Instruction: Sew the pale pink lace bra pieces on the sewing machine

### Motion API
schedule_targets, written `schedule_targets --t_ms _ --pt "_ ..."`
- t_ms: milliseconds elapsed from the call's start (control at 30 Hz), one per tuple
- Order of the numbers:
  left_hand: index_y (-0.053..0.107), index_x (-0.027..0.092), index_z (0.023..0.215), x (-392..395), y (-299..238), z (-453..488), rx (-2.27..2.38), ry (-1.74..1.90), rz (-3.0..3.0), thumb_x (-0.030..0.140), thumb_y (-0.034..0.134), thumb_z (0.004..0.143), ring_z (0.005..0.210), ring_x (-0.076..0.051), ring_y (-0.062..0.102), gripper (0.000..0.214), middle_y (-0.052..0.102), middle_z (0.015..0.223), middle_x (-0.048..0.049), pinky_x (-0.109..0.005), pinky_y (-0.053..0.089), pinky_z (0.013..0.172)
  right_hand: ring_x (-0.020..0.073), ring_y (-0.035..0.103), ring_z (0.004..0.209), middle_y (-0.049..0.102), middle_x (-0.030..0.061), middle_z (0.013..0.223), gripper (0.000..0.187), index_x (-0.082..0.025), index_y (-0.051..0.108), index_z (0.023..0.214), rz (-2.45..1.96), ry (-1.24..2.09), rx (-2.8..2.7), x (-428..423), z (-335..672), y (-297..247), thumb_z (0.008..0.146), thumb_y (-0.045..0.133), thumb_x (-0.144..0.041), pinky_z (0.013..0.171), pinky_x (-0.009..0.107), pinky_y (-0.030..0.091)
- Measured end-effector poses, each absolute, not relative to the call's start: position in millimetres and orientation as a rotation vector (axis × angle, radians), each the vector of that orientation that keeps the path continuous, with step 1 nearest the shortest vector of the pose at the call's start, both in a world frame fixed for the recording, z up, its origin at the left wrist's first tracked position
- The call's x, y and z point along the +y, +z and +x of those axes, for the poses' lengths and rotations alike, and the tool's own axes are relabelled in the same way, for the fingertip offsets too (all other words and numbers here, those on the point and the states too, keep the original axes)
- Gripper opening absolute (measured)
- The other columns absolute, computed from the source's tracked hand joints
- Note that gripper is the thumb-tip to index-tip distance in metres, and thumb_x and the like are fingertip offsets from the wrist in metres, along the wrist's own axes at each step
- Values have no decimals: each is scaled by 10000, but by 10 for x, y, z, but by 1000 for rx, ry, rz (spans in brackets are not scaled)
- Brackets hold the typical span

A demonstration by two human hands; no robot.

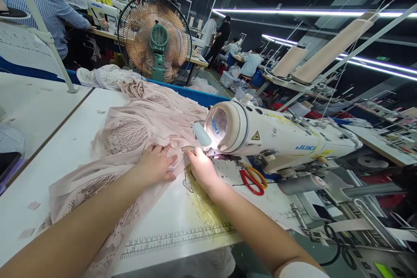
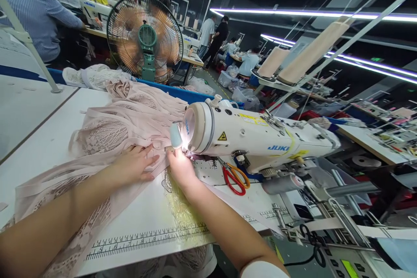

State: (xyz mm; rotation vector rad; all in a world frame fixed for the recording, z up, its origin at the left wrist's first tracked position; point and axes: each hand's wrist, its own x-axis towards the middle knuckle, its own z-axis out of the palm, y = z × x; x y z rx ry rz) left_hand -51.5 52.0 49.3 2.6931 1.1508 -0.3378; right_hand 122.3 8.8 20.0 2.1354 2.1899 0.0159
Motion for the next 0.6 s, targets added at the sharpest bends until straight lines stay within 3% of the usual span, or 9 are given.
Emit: schedule_targets --t_ms 200,600 --pt "419 305 1412 513 508 -499 1160 -355 2712 571 584 809 1340 -378 326 680 220 1557 -147 -530 270 1049 221 593 923 578 136 1108 440 -169 541 1275 2078 11 2213 186 1164 235 863 446 -48 710 249 449" --pt "415 302 1417 508 537 -501 1167 -351 2685 564 580 811 1352 -391 306 681 197 1564 -139 -526 282 1048 143 551 645 569 107 1067 331 -169 606 1092 2120 2 2155 74 1222 326 818 485 -27 565 226 395"
